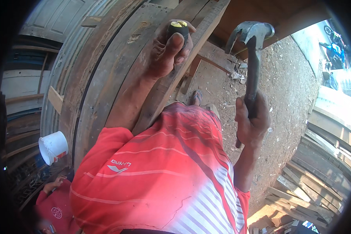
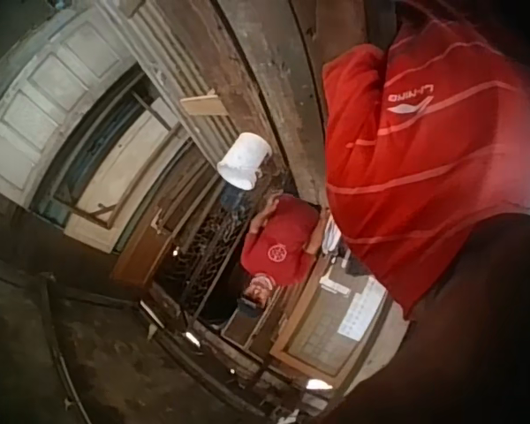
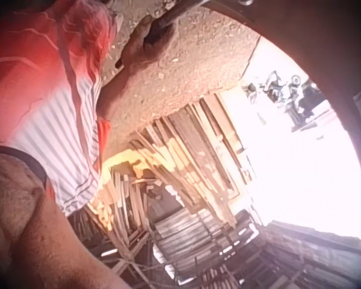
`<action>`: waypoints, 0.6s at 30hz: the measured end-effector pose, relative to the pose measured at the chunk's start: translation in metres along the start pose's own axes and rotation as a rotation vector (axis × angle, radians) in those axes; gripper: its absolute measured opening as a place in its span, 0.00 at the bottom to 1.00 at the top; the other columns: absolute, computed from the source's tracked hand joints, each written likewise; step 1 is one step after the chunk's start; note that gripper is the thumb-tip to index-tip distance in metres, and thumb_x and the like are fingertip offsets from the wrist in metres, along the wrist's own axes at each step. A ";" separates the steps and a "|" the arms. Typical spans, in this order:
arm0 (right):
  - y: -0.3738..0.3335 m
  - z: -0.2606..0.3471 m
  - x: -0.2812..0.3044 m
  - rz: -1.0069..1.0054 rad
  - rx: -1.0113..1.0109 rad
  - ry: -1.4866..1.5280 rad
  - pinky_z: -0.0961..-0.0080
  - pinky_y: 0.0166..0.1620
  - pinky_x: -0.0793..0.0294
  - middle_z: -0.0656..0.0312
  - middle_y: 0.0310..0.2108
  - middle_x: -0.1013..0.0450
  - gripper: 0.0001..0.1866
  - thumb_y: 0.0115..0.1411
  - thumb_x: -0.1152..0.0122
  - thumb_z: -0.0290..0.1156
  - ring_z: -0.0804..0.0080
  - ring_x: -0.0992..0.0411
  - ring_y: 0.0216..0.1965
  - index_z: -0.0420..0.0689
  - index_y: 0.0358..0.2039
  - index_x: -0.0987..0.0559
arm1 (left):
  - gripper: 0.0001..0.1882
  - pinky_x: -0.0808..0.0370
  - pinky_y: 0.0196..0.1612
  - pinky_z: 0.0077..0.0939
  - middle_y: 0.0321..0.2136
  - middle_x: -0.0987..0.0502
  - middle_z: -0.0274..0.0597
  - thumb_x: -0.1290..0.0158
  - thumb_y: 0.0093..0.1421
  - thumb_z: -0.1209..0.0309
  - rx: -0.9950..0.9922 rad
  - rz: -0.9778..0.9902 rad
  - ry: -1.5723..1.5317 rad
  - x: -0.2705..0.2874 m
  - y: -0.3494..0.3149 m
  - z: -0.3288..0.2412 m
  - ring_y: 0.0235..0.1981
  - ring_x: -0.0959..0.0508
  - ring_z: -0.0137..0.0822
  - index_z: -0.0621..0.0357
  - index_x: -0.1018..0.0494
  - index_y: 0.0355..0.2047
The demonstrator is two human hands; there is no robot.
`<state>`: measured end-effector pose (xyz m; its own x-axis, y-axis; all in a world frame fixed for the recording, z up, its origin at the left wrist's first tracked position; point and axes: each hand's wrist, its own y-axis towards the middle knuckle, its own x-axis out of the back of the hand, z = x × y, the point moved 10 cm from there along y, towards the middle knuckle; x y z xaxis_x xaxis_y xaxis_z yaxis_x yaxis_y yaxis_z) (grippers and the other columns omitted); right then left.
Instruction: The person hammers a nail into a wooden beam while holding a screwdriver-like tool against the wood, then uses pliers to grip and pull at the nail area. The person then picks up and moves a large wooden plank.
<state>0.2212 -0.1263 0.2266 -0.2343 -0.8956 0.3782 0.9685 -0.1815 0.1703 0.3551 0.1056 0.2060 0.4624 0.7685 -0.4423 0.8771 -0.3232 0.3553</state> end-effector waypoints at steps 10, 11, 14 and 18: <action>0.015 0.034 -0.012 0.055 0.051 -0.335 0.78 0.28 0.32 0.67 0.24 0.30 0.20 0.59 0.28 0.32 0.81 0.35 0.23 0.41 0.50 0.21 | 0.16 0.36 0.20 0.15 0.23 0.29 0.25 0.35 0.63 0.63 0.034 -0.041 -0.020 0.009 -0.003 0.000 0.19 0.33 0.16 0.47 0.33 0.43; 0.018 0.040 -0.013 0.056 0.055 -0.334 0.78 0.28 0.32 0.67 0.24 0.30 0.20 0.59 0.28 0.32 0.81 0.35 0.23 0.41 0.50 0.21 | 0.16 0.36 0.20 0.16 0.24 0.28 0.26 0.35 0.63 0.63 0.029 -0.054 -0.033 0.011 -0.004 0.001 0.19 0.33 0.16 0.48 0.32 0.42; 0.022 0.074 -0.011 0.015 0.230 -0.288 0.79 0.30 0.31 0.66 0.27 0.28 0.21 0.59 0.28 0.30 0.81 0.33 0.25 0.40 0.51 0.22 | 0.15 0.32 0.23 0.18 0.25 0.27 0.26 0.32 0.60 0.65 0.064 -0.074 0.037 0.014 -0.007 0.003 0.22 0.31 0.17 0.50 0.29 0.38; 0.028 0.107 -0.007 0.015 0.317 -0.235 0.81 0.30 0.31 0.65 0.28 0.26 0.19 0.61 0.32 0.25 0.82 0.32 0.26 0.38 0.52 0.24 | 0.13 0.29 0.34 0.20 0.27 0.26 0.25 0.30 0.54 0.69 0.048 -0.151 0.241 0.010 -0.007 -0.010 0.30 0.28 0.19 0.54 0.25 0.32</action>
<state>0.2407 -0.0817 0.3258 -0.2688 -0.7731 0.5745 0.9066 -0.0018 0.4219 0.3523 0.1205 0.2072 0.2870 0.9172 -0.2763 0.9414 -0.2167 0.2585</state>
